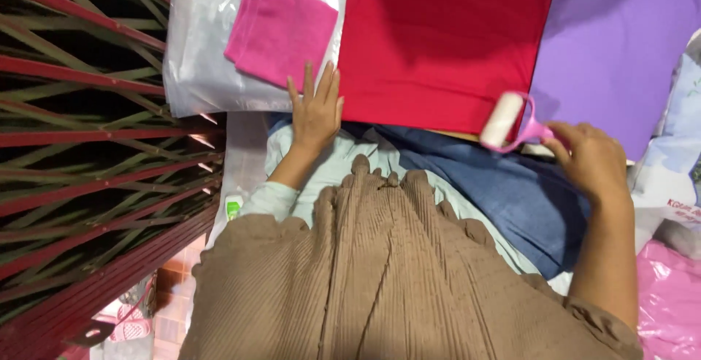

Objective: Using a lint roller to clean a piece of red fabric and then folding it.

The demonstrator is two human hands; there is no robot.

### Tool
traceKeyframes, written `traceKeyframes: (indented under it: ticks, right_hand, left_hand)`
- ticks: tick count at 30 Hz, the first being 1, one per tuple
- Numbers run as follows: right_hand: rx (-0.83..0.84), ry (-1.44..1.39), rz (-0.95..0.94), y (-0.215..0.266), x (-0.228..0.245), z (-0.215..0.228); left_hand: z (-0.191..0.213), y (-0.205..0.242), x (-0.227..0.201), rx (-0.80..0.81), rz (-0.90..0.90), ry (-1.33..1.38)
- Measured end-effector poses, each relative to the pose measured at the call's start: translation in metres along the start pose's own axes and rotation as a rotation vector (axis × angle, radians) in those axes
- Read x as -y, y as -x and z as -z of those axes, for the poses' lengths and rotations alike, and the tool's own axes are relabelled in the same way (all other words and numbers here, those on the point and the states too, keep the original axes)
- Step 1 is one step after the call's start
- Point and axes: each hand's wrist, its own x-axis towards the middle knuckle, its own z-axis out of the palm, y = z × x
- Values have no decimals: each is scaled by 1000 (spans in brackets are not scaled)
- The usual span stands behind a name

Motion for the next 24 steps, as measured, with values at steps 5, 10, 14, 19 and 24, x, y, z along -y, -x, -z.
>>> traceKeyframes:
  ticks: [5,10,14,19,24]
  right_hand:
    - [-154,-261,190,-69,114,-8]
    - [-153,-155,234,-98,90,-28]
    - [6,-66,-58,-61,-9,-3]
    - [-210,23,96,-114,40,12]
    - [-147,-121,228,-189,112,8]
  left_hand:
    - [-27,-53,-45,104,16,23]
    - [-37,-51,-18,284,5,-68]
    - [-23,-37,16,379,-6,-69]
    - [-27,-109,-21,188,18,7]
    - [-70,-163,-38,312,79,7]
